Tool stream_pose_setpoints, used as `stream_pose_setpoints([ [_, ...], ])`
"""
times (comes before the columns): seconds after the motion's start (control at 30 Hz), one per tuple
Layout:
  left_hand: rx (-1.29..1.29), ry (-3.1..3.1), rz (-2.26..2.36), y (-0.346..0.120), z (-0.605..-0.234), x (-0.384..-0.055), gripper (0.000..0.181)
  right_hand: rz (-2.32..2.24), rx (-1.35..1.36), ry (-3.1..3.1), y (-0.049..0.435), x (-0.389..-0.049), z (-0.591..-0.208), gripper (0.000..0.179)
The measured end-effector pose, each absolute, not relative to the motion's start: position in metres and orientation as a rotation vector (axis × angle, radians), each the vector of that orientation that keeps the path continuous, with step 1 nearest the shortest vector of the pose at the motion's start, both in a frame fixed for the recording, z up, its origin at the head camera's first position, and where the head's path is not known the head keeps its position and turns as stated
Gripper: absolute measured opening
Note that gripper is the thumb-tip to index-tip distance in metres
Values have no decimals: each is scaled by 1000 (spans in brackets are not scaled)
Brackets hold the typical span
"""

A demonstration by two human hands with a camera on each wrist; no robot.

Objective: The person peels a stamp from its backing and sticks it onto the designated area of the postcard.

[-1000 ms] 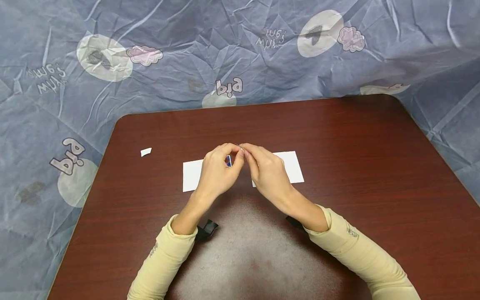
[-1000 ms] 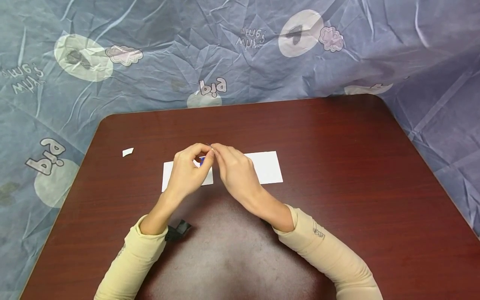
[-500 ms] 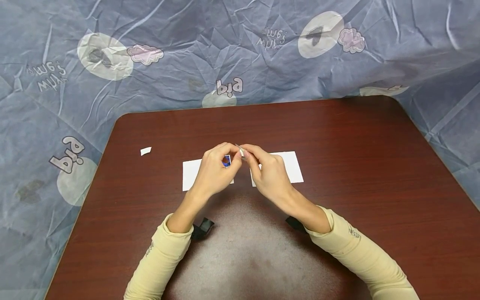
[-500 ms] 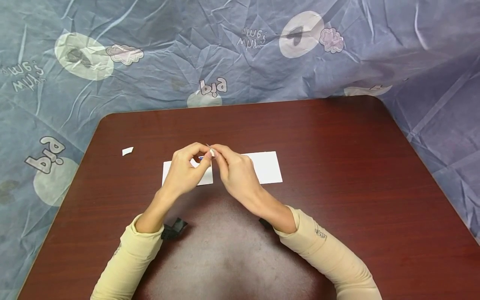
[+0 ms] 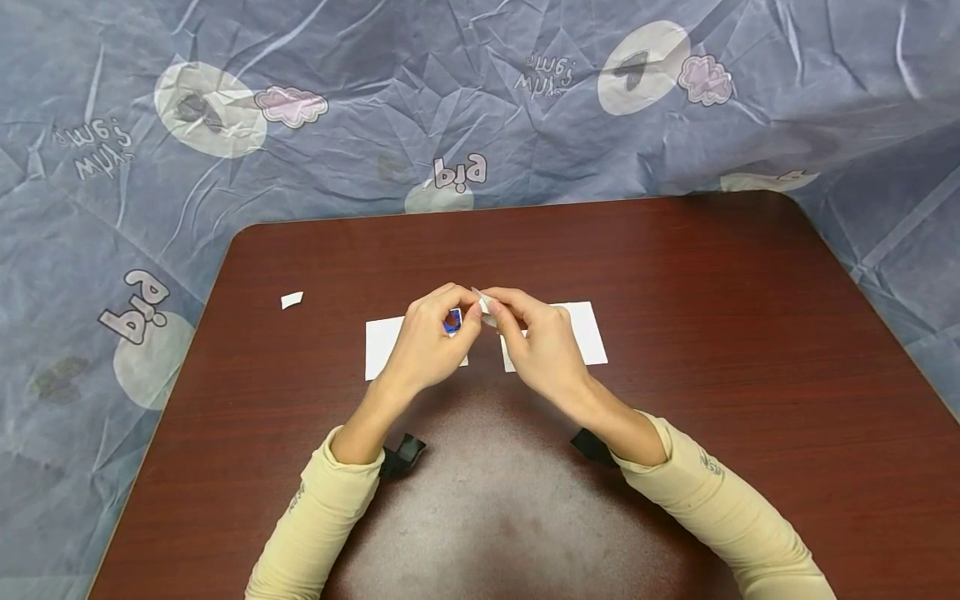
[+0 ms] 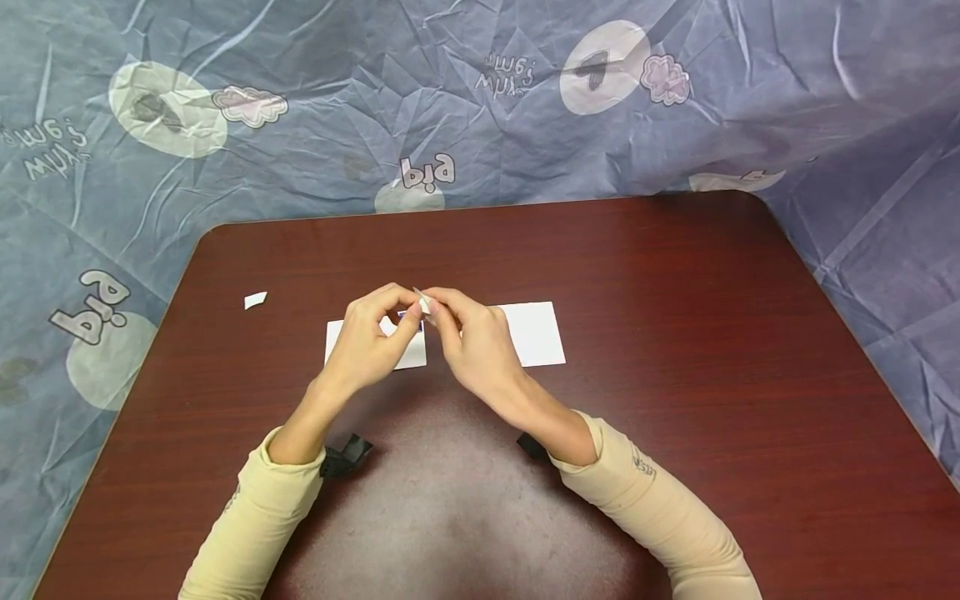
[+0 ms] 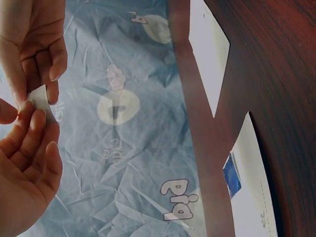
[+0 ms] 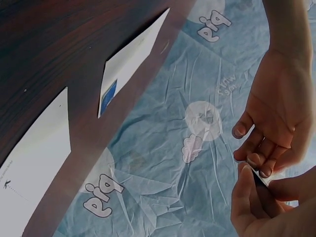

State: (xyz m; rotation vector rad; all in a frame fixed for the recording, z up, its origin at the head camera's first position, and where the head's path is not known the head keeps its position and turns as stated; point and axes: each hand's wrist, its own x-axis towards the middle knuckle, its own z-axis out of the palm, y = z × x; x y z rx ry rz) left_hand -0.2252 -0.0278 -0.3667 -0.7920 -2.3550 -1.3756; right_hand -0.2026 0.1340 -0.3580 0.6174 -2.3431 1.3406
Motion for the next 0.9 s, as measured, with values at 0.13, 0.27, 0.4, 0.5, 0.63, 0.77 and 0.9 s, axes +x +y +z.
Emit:
stream_pose_setpoints([
  [0.13, -794, -2344, -1373, -27, -367, -224, 11, 1308, 615, -2333, 132, -201, -357, 18],
  [0.27, -800, -2336, -1370, -26, -367, -224, 11, 1297, 611, -2323, 131, -201, -358, 17],
  [0.4, -807, -2324, -1371, -26, -368, -224, 11, 1321, 605, -2327, 132, -200, -357, 17],
  [0.5, -809, -2313, -1376, -26, -369, -224, 11, 1354, 590, -2343, 133, -200, -356, 17],
  [0.63, -814, -2300, -1385, -26, -370, -224, 10, 1421, 550, -2368, 133, -200, -354, 17],
  [0.77, -821, -2287, -1396, -27, -370, -224, 10, 1503, 520, -2376, 133, -200, -353, 17],
  [0.9, -827, -2274, -1406, -27, -370, -224, 10, 1547, 499, -2386, 133, -200, -352, 17],
])
